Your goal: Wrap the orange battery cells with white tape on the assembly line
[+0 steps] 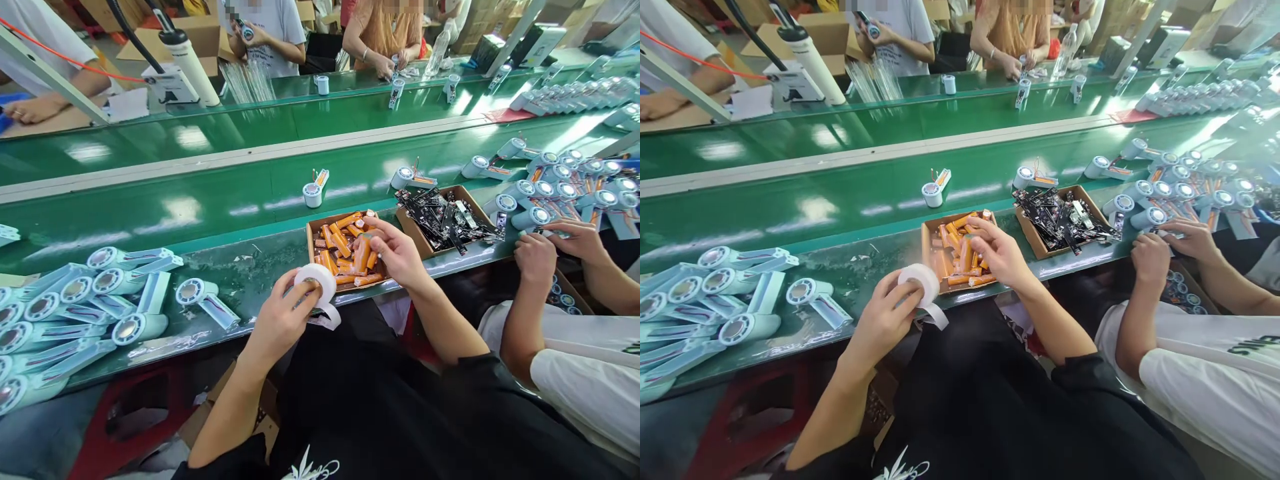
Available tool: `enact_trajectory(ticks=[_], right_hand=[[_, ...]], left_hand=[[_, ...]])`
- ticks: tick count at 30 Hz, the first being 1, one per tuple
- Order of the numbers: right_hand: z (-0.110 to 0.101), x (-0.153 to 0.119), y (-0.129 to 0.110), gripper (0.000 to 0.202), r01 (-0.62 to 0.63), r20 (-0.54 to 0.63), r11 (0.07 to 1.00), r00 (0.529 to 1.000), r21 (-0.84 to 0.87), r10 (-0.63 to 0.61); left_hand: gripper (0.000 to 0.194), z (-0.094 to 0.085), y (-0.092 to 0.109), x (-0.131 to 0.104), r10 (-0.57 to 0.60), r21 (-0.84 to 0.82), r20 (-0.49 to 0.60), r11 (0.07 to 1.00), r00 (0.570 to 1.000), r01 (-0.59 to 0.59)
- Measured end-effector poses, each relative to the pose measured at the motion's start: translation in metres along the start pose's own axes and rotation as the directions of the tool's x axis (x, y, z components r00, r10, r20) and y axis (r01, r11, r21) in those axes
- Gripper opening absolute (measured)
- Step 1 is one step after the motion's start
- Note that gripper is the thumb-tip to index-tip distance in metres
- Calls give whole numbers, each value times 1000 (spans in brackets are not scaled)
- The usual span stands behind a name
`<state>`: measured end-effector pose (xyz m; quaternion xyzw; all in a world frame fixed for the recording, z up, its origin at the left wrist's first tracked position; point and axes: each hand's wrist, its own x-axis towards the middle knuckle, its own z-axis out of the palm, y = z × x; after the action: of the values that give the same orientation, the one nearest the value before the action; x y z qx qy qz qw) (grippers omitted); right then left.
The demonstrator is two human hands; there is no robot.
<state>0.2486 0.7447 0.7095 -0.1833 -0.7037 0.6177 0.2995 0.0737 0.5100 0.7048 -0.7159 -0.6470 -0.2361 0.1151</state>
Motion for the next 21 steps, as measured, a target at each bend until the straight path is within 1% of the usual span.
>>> enact_trajectory(ticks=[1,3,4,6,7,9,13,16,18,21], right_hand=[[2,-5,-4,51,-40,38,999,999,2,40],[5,-12,-11,39,-77,95,993,992,-85,85],[6,-14,-14,31,-67,111,984,990,-163,85],[8,-18,-18,21,-5,141,947,989,-322,53],[8,-19,-20,19,32,161,925,986,-380,32],[9,-20,-21,19,95,203,891,979,-445,-3],[11,-20,-18,23,155,252,855,967,-495,-29],[13,-18,-17,23,183,272,839,961,-512,-44],[16,-17,-18,23,212,323,831,946,-514,-42],[17,-16,-20,25,237,393,828,919,-509,-21]], left_hand=[[39,1,1,0,10,14,36,1000,999,-11],[41,3,2,-1,36,37,110,999,993,-41],[40,4,3,-2,49,44,140,997,989,-55],[38,4,4,-1,67,54,178,995,982,-78],[37,3,5,0,77,60,193,994,978,-90],[33,0,7,4,98,79,215,990,972,-118],[27,-5,13,12,180,116,246,970,952,-213],[29,-3,16,15,235,66,261,963,936,-260],[30,-1,15,15,264,30,260,959,929,-281],[29,-1,12,16,306,32,268,945,914,-325]])
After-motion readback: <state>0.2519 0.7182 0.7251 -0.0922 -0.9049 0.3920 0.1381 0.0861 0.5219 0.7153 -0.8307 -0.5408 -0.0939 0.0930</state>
